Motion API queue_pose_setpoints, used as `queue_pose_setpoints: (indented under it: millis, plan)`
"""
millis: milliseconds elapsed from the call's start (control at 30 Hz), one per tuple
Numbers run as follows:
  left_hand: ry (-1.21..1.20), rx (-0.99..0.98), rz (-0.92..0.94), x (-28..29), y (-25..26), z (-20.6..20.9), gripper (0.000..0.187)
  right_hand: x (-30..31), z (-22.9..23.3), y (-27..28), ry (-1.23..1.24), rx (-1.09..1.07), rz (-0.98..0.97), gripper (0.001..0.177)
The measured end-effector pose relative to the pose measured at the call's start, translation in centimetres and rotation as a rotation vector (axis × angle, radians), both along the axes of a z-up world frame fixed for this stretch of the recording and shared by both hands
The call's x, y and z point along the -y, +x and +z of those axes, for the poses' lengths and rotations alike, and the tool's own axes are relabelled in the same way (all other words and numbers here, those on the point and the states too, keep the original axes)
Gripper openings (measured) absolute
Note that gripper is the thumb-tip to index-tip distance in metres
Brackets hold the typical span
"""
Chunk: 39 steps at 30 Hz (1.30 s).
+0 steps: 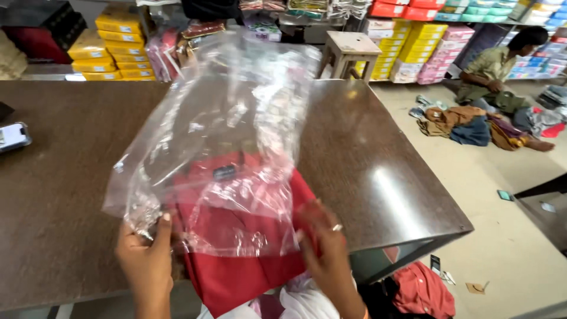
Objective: The person folds a red shirt and places it into a clear plastic bag.
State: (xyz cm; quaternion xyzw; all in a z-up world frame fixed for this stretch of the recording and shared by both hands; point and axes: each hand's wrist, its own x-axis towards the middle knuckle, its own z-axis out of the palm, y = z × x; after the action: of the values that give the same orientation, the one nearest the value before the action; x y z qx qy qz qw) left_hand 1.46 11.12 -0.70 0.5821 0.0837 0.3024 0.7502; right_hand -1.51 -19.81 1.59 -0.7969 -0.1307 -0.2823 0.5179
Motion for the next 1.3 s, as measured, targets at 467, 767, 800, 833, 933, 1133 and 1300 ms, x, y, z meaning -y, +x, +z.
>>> queue_pose_setpoints:
  millis: [467,767,800,833,933,1133,1300]
  plan:
    - [-0.07,-0.085,0.061,-4.3,-1.3,-0.4,0.062,3.3,-3.5,-0.4,-1.017,0.185,0.132,0.032]
    - [0.482,-0.348,0.197,-4.5,-2.6,-2.2,0.082,12.3,7.9,2.9,-1.167,-0.009,-0.675,0.045]
    - [0.481,-0.353,0.19,-4.0,-3.1,-1.6,0.082,11.4,7.0,2.4,-1.172,-0.016,-0.676,0.045]
    - [0.674,-0.447,0.286,-3.5,-3.6,-1.0,0.093,10.5,6.1,2.0,-0.999,-0.089,-0.565,0.043]
    - [1.011,-0.557,0.429,-3.0,-3.1,0.9,0.11,5.8,2.4,0.7,-0.892,-0.12,-0.437,0.059]
    - [1.579,-0.418,0.296,-1.7,0.2,3.6,0.099,-0.5,1.2,-1.2,-1.002,-0.029,-0.307,0.079]
    - [1.531,-0.144,0.097,-1.6,3.5,1.2,0.069,6.0,-0.8,0.7,-1.123,0.067,-0.068,0.064]
